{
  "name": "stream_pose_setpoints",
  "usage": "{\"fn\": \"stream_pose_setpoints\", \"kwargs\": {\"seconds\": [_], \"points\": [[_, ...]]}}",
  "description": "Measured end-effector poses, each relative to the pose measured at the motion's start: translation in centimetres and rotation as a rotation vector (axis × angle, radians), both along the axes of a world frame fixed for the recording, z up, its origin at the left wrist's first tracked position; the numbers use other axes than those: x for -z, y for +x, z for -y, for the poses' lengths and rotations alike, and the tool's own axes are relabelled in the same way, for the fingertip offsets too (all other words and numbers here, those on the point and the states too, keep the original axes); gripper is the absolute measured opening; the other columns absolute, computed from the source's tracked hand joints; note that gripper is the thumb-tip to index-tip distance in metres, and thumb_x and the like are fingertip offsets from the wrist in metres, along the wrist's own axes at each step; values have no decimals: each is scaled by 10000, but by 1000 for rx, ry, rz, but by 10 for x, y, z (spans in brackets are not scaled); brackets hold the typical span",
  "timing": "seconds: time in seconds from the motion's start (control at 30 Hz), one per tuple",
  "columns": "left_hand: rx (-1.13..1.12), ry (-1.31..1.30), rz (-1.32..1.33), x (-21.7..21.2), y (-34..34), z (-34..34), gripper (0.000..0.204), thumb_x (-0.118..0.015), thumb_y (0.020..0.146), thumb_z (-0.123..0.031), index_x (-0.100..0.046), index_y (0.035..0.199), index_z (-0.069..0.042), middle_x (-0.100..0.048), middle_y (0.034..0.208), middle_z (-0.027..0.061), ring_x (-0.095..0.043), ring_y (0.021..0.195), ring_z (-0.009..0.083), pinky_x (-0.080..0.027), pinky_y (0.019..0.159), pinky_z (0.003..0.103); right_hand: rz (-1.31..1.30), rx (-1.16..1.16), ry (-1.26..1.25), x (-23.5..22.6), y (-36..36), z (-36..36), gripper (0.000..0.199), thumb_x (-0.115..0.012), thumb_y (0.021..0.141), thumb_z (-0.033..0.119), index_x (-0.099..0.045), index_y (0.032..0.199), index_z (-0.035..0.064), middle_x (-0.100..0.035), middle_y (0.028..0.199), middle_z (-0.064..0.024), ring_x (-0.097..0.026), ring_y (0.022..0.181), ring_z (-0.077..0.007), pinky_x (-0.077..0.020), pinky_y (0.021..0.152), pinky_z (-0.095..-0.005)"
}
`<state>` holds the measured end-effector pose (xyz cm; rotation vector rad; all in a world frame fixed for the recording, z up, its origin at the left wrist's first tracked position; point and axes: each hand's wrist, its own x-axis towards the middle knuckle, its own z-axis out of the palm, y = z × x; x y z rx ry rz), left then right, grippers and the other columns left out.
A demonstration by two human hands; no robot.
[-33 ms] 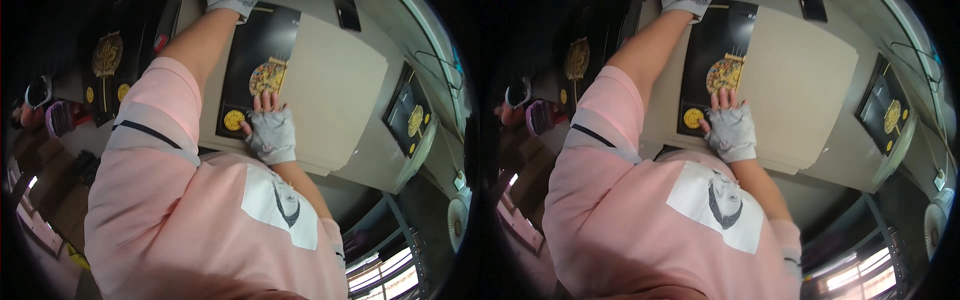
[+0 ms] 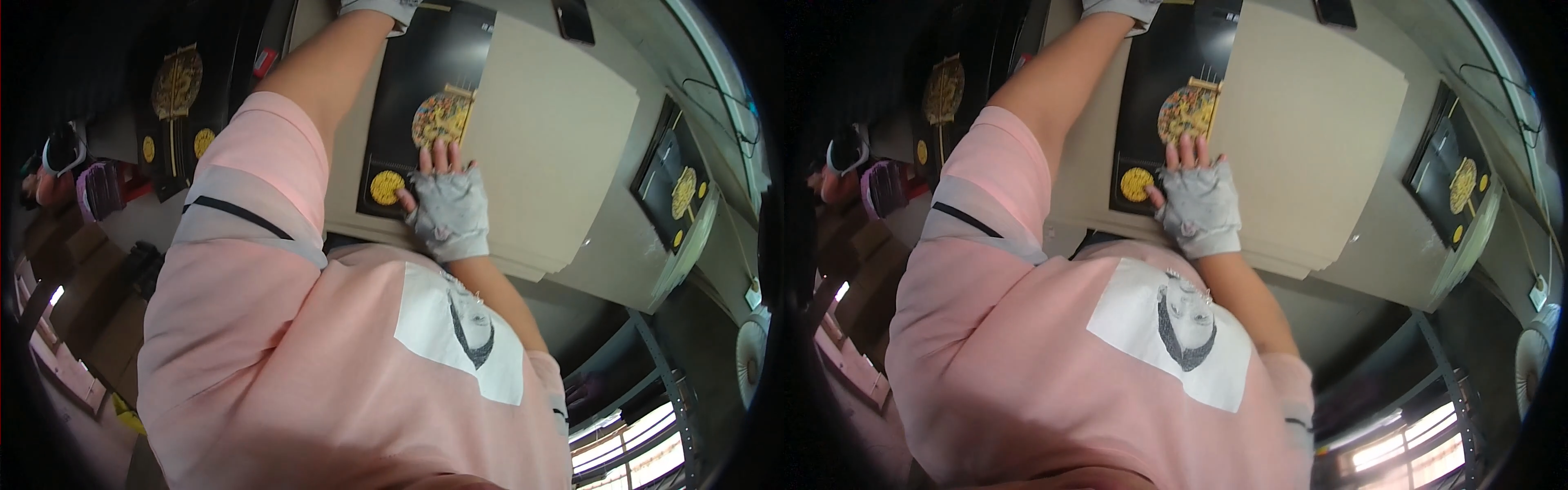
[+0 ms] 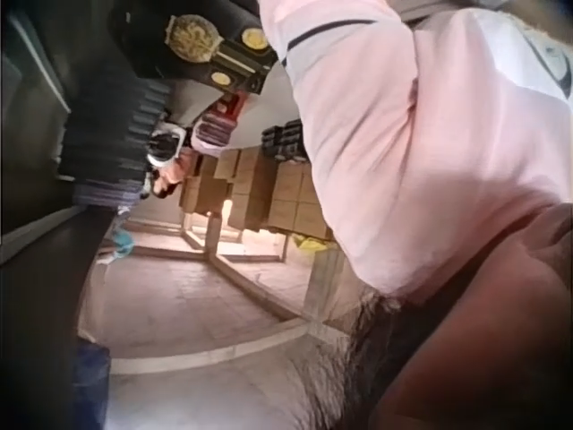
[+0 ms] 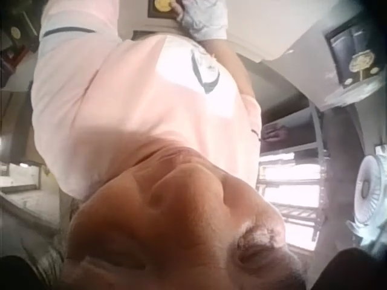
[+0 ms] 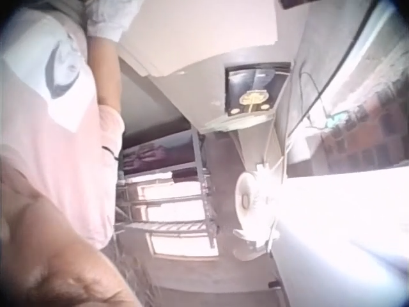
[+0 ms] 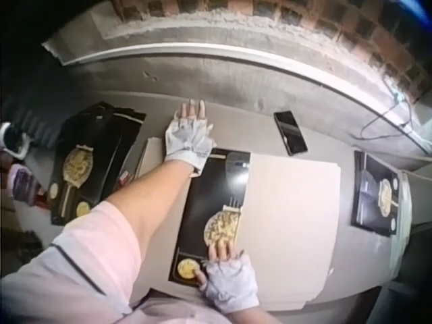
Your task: Folding and assembling cardboard packaging sheets into finished boxes.
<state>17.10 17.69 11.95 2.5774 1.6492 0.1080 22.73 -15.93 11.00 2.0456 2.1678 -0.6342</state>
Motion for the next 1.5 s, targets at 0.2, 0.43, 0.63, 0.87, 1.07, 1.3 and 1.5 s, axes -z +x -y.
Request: {"fn": "stream_pose_setpoints", "kwargs": {"seconds": [0.2,0.43,0.63,0.87,1.07,1.3,1.5], "points": [[40,-18,-75,8,-39,95,832,-637,938,-444,-332,1595,-35,-304,1663,224,-305,1530,392,-225,1264,490,30,16,81,8,-1,5,789,-495,989,602,-423,1568,70,-300,1680,-187,-271,1563,-351,-270,1197,-628],[127,143,-1,57,-140,239,763,-556,1005,-473,-304,1607,-77,-305,1657,205,-295,1535,394,-298,1216,550,67,4,159,2,-7,7,774,-520,983,569,-452,1528,24,-361,1640,-214,-344,1523,-375,-289,1198,-595],[164,-187,-207,30,-178,320,781,-571,990,-455,-304,1603,-51,-251,1677,218,-247,1551,419,-272,1225,573,119,11,168,7,-4,14,802,-465,1004,618,-420,1571,53,-324,1671,-189,-270,1566,-336,-248,1215,-574],[-80,-268,411,21,-125,270,804,-649,978,-335,-292,1558,91,-580,1392,281,-571,1271,460,-475,1061,453,135,29,230,11,-4,23,773,-488,990,585,-455,1549,51,-384,1637,-200,-358,1521,-346,-302,1188,-538],[-395,-376,782,65,-89,214,910,-608,965,-568,-299,1569,39,-649,1243,322,-622,1221,414,-505,1031,403,13,202,288,0,12,39,637,-555,968,488,-596,1411,32,-491,1560,-198,-448,1455,-346,-355,1179,-468],[-71,-51,351,117,-164,186,834,-699,966,-437,-296,1628,-131,-636,1311,225,-639,1226,349,-498,1041,378,286,1111,506,47,148,136,579,-597,965,452,-653,1323,0,-644,1357,-226,-536,1345,-398,-380,1184,-439],[-263,-380,595,126,-167,184,763,-656,998,-206,-261,1649,-159,-590,1401,234,-621,1250,334,-450,1083,396,177,985,74,26,191,128,697,-654,905,549,-656,1302,-24,-644,1321,-278,-577,1283,-421,-476,1065,-489]]}}
